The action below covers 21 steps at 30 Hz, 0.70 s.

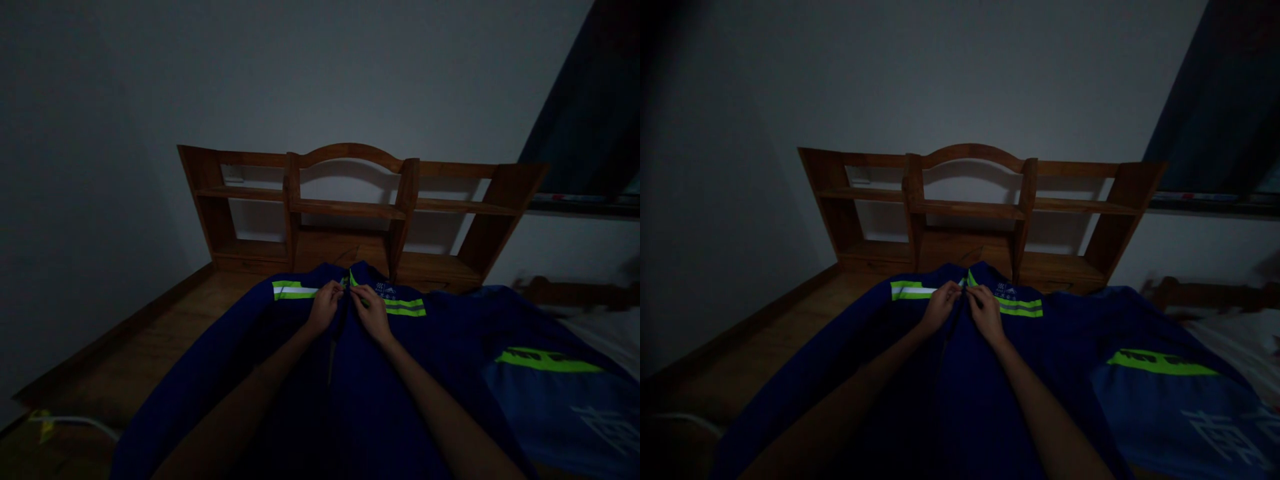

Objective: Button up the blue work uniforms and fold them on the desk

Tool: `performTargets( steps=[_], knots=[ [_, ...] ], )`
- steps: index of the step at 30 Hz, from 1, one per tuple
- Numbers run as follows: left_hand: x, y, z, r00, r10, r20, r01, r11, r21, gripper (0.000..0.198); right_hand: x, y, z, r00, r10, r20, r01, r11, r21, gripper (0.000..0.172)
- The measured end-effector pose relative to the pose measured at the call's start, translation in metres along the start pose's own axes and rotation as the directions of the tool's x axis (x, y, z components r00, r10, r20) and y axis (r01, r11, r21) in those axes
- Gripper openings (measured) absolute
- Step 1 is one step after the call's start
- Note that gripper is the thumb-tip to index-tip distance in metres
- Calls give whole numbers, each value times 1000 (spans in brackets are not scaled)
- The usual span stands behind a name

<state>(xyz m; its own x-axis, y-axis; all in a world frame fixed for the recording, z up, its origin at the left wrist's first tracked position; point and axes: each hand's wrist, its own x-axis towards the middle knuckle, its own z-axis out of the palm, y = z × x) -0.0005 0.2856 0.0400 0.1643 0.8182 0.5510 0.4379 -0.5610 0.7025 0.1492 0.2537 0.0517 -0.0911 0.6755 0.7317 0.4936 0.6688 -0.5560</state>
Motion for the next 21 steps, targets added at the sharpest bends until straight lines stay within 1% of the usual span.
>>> performTargets(
  steps=[5,9,13,15,18,21],
  knots=[
    [-2,1,-3,999,-28,-35,28,1000,6,9,0,1,1,998,-18,56,18,1000,1,27],
    [-3,2,-3,998,-15,-56,13,1000,-27,11,0,1,2,996,-29,83,29,1000,1,26],
    [-5,8,-4,997,-7,-75,4,999,-39,11,0,2,1,998,-21,66,20,1000,19,24],
    [-5,12,-3,997,-4,-77,0,999,-54,11,0,2,0,999,2,46,-3,1000,29,23],
    [-6,17,-2,997,-2,-75,-8,992,-130,11,2,4,-2,999,53,10,-53,997,47,20],
    [-6,17,2,996,-59,-71,36,956,-292,10,4,9,-3,997,81,-3,-80,995,66,17]
  ],
)
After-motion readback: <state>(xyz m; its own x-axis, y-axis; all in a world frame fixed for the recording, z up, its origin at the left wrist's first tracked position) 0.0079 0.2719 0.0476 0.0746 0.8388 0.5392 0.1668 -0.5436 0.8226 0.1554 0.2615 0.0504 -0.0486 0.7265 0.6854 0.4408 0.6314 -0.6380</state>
